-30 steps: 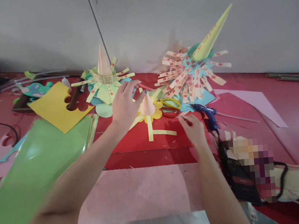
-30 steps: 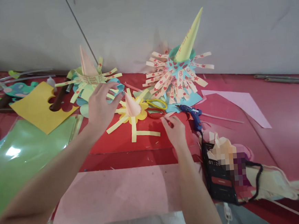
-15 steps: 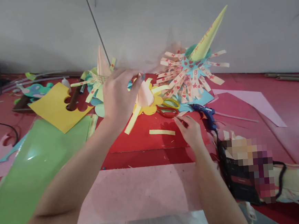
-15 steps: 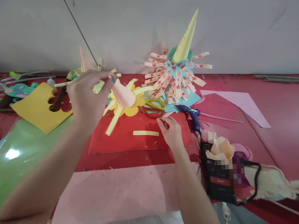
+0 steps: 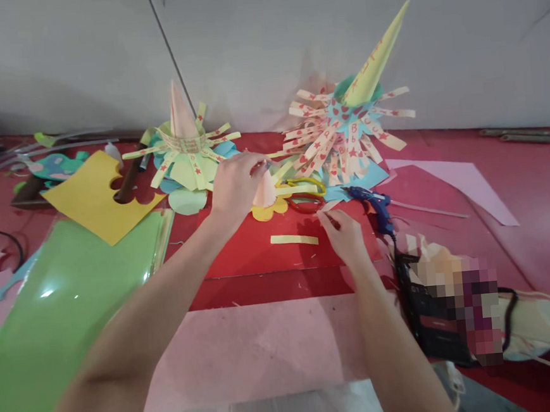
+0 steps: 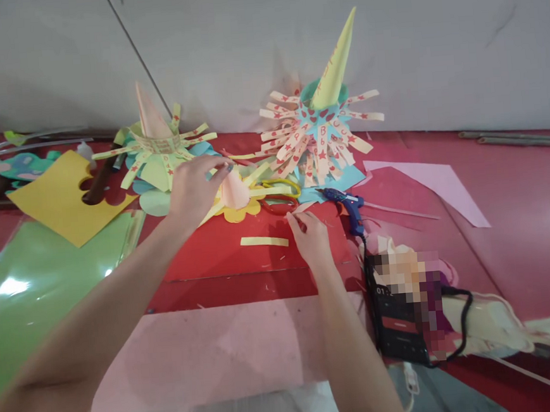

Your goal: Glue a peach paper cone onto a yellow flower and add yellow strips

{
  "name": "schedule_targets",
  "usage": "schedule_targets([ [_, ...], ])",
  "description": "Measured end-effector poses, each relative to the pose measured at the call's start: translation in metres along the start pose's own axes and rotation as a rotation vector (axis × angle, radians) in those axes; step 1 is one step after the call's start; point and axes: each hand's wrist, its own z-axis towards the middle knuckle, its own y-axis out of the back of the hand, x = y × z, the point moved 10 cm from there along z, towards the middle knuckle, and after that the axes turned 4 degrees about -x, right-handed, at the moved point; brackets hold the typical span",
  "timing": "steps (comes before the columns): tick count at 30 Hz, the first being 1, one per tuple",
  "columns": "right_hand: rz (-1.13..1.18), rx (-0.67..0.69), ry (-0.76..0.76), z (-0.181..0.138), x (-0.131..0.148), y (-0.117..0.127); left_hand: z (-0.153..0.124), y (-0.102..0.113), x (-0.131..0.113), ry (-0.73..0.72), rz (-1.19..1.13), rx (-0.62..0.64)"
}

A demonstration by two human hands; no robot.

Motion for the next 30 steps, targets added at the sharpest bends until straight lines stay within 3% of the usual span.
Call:
schedule_targets([
  [5,-0.013,0.009,-0.025,0.000,-0.001,0.000,0.005,0.011,-0.005,0.013,-0.012,-0.025],
  [10,-0.016,-0.002,-0.026,0.000,-0.003,0.000,-0.001,-0.007,0.001,0.020,-0.027,0.082],
  [12,-0.014,-0.006,-0.025,0.000,-0.004,0.000,-0.003,-0.006,0.004,0.012,-0.044,0.065],
  [21,-0.043,0.180,0.082,-0.009,0.009,-0.018,-0.033,0.039,0.002,-0.038,0.039,-0.155],
  [25,-0.055,0.261,0.120,-0.015,0.014,-0.026,-0.058,0.029,0.002,-0.095,0.068,-0.056],
  [30,-0.023,0.297,0.178,-0.020,0.024,-0.032,-0.088,-0.004,0.009,-0.100,0.049,0.119],
])
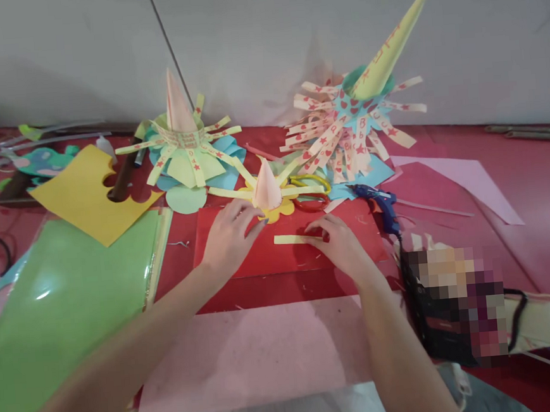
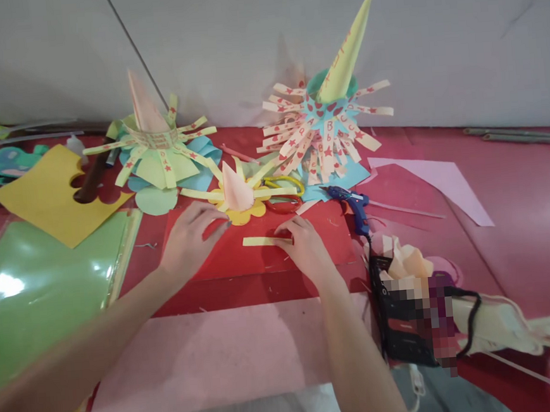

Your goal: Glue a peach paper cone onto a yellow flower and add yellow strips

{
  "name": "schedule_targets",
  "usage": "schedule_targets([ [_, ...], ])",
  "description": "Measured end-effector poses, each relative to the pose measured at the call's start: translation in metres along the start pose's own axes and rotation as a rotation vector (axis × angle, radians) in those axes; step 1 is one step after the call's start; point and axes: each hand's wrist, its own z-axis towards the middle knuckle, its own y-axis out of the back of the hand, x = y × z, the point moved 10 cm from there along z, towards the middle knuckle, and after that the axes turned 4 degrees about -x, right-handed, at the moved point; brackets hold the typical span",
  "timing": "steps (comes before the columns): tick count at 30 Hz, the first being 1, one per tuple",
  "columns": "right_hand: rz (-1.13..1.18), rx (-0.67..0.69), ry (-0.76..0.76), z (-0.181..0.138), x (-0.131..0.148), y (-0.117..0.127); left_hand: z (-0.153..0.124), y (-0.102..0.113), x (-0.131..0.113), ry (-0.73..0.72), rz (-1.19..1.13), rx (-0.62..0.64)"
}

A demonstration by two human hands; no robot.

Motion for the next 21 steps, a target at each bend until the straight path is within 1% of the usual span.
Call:
schedule_targets([
  [3,0.017,0.035,0.011,0.000,0.002,-0.004,-0.013,-0.018,0.004,0.029,-0.053,0.044],
  [5,0.025,0.060,0.005,-0.001,0.002,-0.007,-0.020,-0.027,0.003,0.008,-0.064,0.071],
  [7,0.024,0.070,0.001,-0.002,0.002,-0.007,-0.023,-0.031,0.001,-0.020,-0.055,0.088],
  [10,-0.007,0.068,0.006,-0.004,0.003,-0.008,-0.024,-0.032,0.000,-0.040,-0.044,0.098],
  [15,-0.012,0.032,0.010,-0.005,0.007,-0.007,-0.024,-0.033,0.003,-0.020,-0.062,0.114],
  [21,0.104,0.105,-0.153,-0.007,-0.006,-0.015,-0.023,-0.035,0.009,0.035,-0.109,0.130],
])
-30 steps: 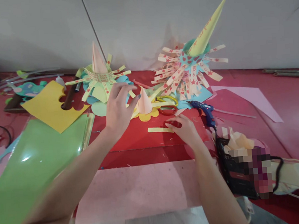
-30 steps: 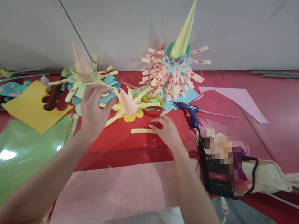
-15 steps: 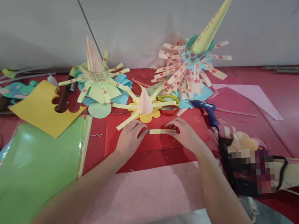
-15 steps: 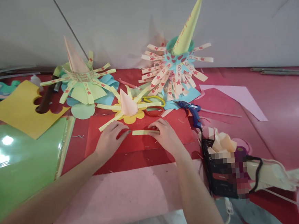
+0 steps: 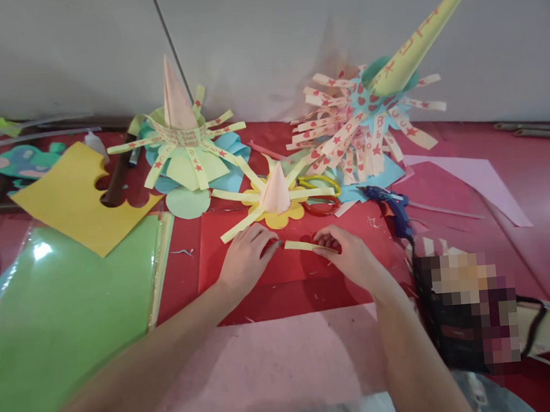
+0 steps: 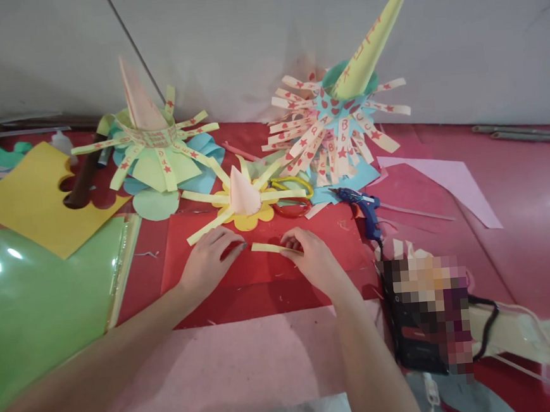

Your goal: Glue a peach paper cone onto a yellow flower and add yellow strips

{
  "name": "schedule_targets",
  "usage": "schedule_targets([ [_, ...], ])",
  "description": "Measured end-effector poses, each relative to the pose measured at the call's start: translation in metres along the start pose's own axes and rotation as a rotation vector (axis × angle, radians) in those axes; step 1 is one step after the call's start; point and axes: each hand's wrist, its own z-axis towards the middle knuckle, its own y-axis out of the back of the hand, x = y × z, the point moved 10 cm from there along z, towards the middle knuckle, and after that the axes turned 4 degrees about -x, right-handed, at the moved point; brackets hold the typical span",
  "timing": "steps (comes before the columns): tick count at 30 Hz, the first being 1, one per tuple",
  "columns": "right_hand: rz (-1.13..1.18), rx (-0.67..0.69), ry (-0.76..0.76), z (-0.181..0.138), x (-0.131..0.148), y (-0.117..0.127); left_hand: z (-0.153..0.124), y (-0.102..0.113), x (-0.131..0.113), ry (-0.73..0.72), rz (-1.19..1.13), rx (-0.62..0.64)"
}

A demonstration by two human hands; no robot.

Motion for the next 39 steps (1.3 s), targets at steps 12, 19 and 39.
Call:
schedule_targets([
  [12,0.016,-0.285,0.049,0.002,0.012,0.031,-0.003,-0.005,-0.012,-0.094,0.365,0.012],
  [19,0.227,-0.488,-0.089,-0.007,0.003,0.040,-0.005,-0.014,-0.011,-0.125,0.312,0.044],
  [39,0.533,-0.185,-0.033,-0.007,0.029,-0.022,0.000,0.003,0.013,0.145,-0.432,0.013],
])
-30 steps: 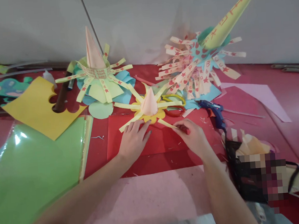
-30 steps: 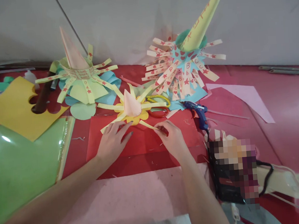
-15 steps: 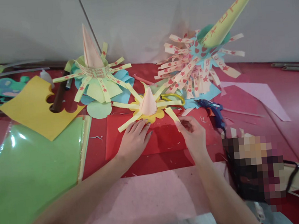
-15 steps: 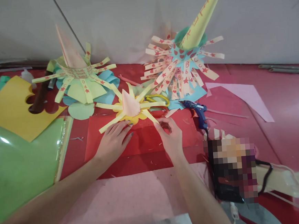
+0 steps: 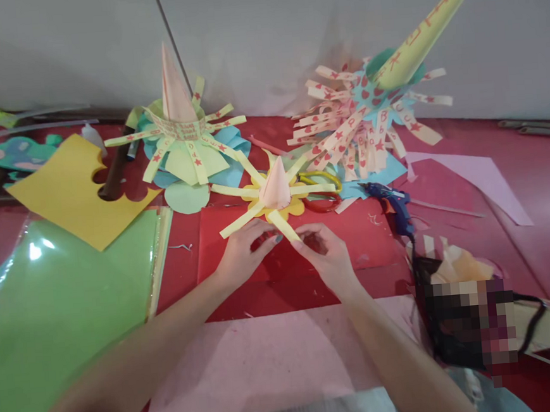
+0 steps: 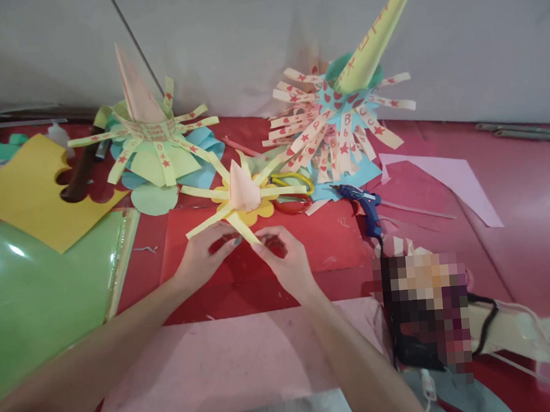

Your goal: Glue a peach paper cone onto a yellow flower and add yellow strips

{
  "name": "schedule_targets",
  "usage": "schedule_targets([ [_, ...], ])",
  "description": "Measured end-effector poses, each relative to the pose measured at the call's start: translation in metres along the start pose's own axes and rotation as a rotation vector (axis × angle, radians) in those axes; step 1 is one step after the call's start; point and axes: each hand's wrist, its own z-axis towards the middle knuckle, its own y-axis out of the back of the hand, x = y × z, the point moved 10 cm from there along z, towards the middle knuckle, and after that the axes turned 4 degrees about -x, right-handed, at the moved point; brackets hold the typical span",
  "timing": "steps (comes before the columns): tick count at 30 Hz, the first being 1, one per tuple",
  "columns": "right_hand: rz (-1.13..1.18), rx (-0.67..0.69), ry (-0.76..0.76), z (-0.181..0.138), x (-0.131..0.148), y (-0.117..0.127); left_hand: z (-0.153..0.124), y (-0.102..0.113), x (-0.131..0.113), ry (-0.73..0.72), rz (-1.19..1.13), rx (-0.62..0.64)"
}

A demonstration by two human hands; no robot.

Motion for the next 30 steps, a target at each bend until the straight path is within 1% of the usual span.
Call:
schedule_targets([
  [4,-0.041,0.070,-0.024,-0.002,-0.004,-0.010,0.002,0.002,0.006,0.068,-0.044,-0.013],
  [6,-0.064,0.094,-0.044,-0.002,-0.006,-0.011,0.003,0.005,0.011,0.111,-0.077,-0.044],
  [9,-0.112,0.080,-0.049,0.000,-0.006,-0.005,0.002,0.012,0.022,0.178,-0.130,-0.126],
  [11,-0.159,0.051,-0.046,0.001,-0.006,0.000,0.001,0.014,0.029,0.217,-0.145,-0.150],
  [17,-0.212,0.046,-0.029,0.002,-0.007,0.002,0.001,0.011,0.033,0.254,-0.195,-0.122],
  [21,-0.220,0.054,-0.048,0.001,-0.006,0.001,0.000,0.011,0.034,0.279,-0.217,-0.133],
  [30,-0.266,0.081,-0.054,0.001,-0.005,-0.001,0.000,0.012,0.034,0.289,-0.226,-0.127],
])
